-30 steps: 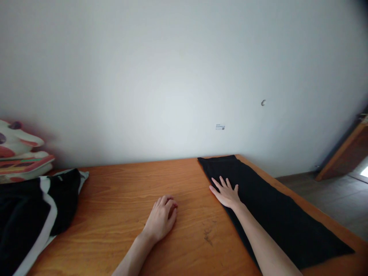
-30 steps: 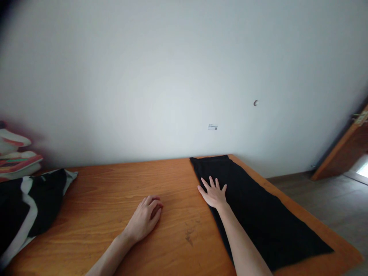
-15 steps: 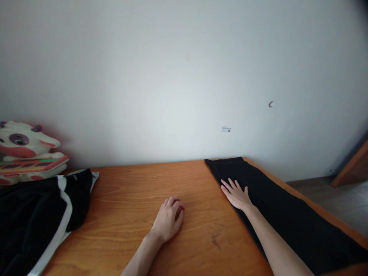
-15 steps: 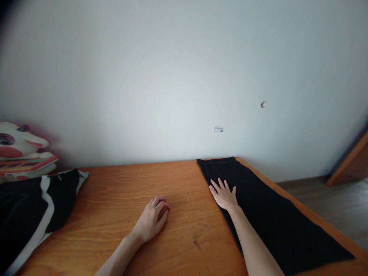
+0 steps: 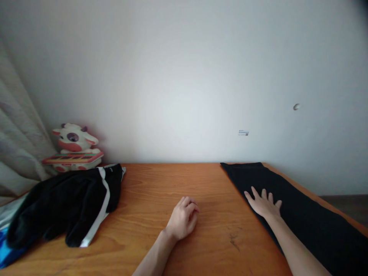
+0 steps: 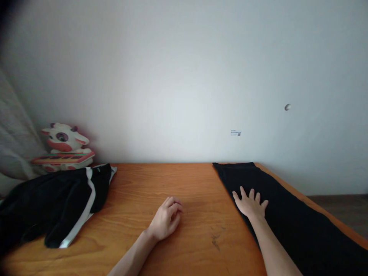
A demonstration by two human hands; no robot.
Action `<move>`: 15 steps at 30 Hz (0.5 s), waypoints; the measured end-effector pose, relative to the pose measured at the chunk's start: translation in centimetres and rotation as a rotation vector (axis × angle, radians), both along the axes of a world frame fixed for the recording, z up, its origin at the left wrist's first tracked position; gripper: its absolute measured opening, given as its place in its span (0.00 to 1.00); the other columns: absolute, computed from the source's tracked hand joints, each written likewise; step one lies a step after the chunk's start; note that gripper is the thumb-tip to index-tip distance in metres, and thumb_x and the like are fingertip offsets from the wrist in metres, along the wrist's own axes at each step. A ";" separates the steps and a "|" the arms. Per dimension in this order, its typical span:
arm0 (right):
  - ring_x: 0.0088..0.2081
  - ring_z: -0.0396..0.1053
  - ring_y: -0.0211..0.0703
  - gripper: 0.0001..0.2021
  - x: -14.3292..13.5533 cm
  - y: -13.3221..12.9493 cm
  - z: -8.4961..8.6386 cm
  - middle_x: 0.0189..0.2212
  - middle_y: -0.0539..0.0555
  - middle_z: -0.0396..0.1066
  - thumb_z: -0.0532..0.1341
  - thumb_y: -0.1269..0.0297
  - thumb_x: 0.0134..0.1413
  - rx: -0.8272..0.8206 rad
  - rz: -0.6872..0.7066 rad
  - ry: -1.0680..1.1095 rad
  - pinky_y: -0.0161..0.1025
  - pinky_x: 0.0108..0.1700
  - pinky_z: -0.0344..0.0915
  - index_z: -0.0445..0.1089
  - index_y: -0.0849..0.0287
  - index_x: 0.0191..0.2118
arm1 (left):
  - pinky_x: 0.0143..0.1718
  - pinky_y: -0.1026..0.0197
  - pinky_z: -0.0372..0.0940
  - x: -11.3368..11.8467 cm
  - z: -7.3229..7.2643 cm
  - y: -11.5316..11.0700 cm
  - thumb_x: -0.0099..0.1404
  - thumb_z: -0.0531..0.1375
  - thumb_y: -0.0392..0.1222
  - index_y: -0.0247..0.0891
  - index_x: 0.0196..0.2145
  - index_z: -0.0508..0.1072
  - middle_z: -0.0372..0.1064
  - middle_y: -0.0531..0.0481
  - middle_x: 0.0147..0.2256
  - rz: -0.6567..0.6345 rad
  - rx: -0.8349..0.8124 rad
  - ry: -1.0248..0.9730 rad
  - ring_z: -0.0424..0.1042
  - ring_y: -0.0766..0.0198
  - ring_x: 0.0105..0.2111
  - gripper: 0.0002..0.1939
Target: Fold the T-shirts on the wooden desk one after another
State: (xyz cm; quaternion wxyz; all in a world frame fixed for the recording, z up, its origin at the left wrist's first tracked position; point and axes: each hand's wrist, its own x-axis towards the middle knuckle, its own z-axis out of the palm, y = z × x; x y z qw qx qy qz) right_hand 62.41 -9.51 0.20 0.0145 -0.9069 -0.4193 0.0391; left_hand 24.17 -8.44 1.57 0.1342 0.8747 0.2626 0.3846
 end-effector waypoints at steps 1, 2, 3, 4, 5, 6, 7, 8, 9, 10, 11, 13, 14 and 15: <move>0.71 0.41 0.71 0.41 0.2 -0.1 -0.1 0.72 0.67 0.43 0.38 0.36 0.61 -0.009 0.013 -0.002 0.71 0.66 0.39 0.49 0.53 0.72 | 0.44 0.55 0.68 -0.5 0.0 -0.1 0.61 0.54 0.30 0.41 0.36 0.73 0.72 0.44 0.40 -0.002 0.013 0.006 0.70 0.57 0.40 0.11; 0.71 0.42 0.71 0.41 0.4 -0.1 -0.3 0.72 0.67 0.45 0.38 0.35 0.60 0.000 0.028 -0.009 0.71 0.65 0.40 0.50 0.53 0.72 | 0.44 0.55 0.68 -1.2 0.0 -0.2 0.60 0.55 0.30 0.41 0.36 0.73 0.72 0.45 0.40 -0.008 0.027 0.023 0.70 0.57 0.40 0.10; 0.71 0.44 0.72 0.42 0.5 -0.1 -0.4 0.71 0.68 0.46 0.38 0.35 0.60 0.017 0.038 -0.019 0.71 0.64 0.42 0.51 0.53 0.72 | 0.43 0.56 0.68 -1.8 -0.1 -0.2 0.60 0.55 0.29 0.41 0.35 0.73 0.72 0.45 0.40 -0.016 0.040 0.048 0.70 0.58 0.39 0.10; 0.70 0.46 0.72 0.41 0.6 -0.1 -0.5 0.70 0.69 0.49 0.38 0.36 0.60 0.037 0.041 -0.028 0.72 0.63 0.44 0.53 0.54 0.71 | 0.43 0.57 0.68 -2.6 -0.2 -0.3 0.59 0.55 0.29 0.41 0.35 0.73 0.72 0.45 0.39 -0.022 0.050 0.079 0.70 0.58 0.39 0.10; 0.69 0.49 0.73 0.40 0.5 0.0 -0.6 0.69 0.70 0.52 0.38 0.38 0.61 0.055 0.042 -0.034 0.72 0.62 0.47 0.55 0.56 0.70 | 0.43 0.57 0.68 -3.3 -0.2 -0.3 0.58 0.56 0.29 0.41 0.34 0.72 0.72 0.46 0.39 -0.025 0.058 0.108 0.70 0.59 0.38 0.10; 0.68 0.52 0.73 0.39 0.3 0.1 -0.7 0.68 0.71 0.54 0.38 0.41 0.61 0.069 0.044 -0.037 0.72 0.61 0.49 0.57 0.58 0.70 | 0.42 0.58 0.67 -4.0 -0.3 -0.3 0.58 0.56 0.29 0.41 0.34 0.72 0.73 0.46 0.39 -0.024 0.063 0.129 0.70 0.59 0.38 0.10; 0.66 0.54 0.72 0.38 -0.2 0.2 -0.8 0.66 0.72 0.57 0.38 0.43 0.62 0.082 0.051 -0.042 0.71 0.60 0.52 0.59 0.60 0.68 | 0.42 0.58 0.67 -4.7 -0.3 -0.4 0.57 0.56 0.29 0.41 0.34 0.72 0.73 0.46 0.39 -0.015 0.062 0.138 0.70 0.59 0.38 0.11; 0.65 0.57 0.72 0.38 -0.9 0.3 -1.0 0.65 0.72 0.59 0.38 0.45 0.62 0.099 0.073 -0.050 0.70 0.59 0.53 0.61 0.62 0.67 | 0.41 0.58 0.67 -5.3 -0.2 -0.4 0.57 0.56 0.29 0.41 0.34 0.72 0.73 0.46 0.38 0.002 0.054 0.130 0.70 0.59 0.38 0.11; 0.64 0.59 0.71 0.37 -1.9 0.5 -1.2 0.64 0.72 0.61 0.38 0.46 0.62 0.124 0.112 -0.063 0.69 0.59 0.55 0.64 0.63 0.65 | 0.41 0.58 0.67 -5.8 -0.1 -0.5 0.57 0.55 0.29 0.41 0.34 0.72 0.73 0.46 0.38 0.024 0.041 0.111 0.70 0.59 0.38 0.11; 0.63 0.61 0.70 0.36 -3.2 0.7 -1.4 0.63 0.71 0.63 0.39 0.47 0.62 0.165 0.176 -0.079 0.68 0.59 0.56 0.66 0.63 0.63 | 0.42 0.58 0.68 -6.2 0.1 -0.6 0.58 0.55 0.29 0.41 0.34 0.73 0.73 0.45 0.38 0.046 0.022 0.087 0.70 0.58 0.39 0.11; 0.62 0.63 0.68 0.34 -4.7 0.8 -1.7 0.61 0.70 0.65 0.41 0.47 0.62 0.222 0.268 -0.094 0.66 0.59 0.57 0.69 0.63 0.60 | 0.42 0.58 0.68 -6.5 0.3 -0.7 0.58 0.55 0.29 0.41 0.35 0.73 0.73 0.45 0.38 0.068 0.001 0.062 0.70 0.58 0.39 0.11; 0.59 0.67 0.63 0.30 -8.5 1.2 -2.2 0.58 0.67 0.70 0.44 0.49 0.63 0.373 0.502 -0.107 0.62 0.59 0.61 0.72 0.61 0.55 | 0.42 0.57 0.68 -6.8 0.8 -1.0 0.58 0.55 0.29 0.42 0.36 0.73 0.73 0.45 0.38 0.106 -0.038 0.027 0.70 0.58 0.39 0.11; 0.57 0.69 0.61 0.28 -10.6 1.3 -2.5 0.55 0.67 0.71 0.45 0.50 0.63 0.456 0.630 -0.103 0.58 0.58 0.63 0.72 0.62 0.53 | 0.43 0.57 0.68 -6.9 0.9 -1.1 0.58 0.55 0.29 0.42 0.36 0.73 0.73 0.45 0.38 0.121 -0.051 0.021 0.70 0.58 0.39 0.12; 0.55 0.70 0.60 0.26 -12.7 1.3 -2.6 0.54 0.68 0.72 0.46 0.51 0.64 0.534 0.716 -0.099 0.56 0.57 0.65 0.73 0.62 0.52 | 0.43 0.57 0.68 -7.0 1.0 -1.1 0.58 0.55 0.29 0.42 0.36 0.73 0.73 0.45 0.38 0.137 -0.061 0.019 0.70 0.57 0.39 0.12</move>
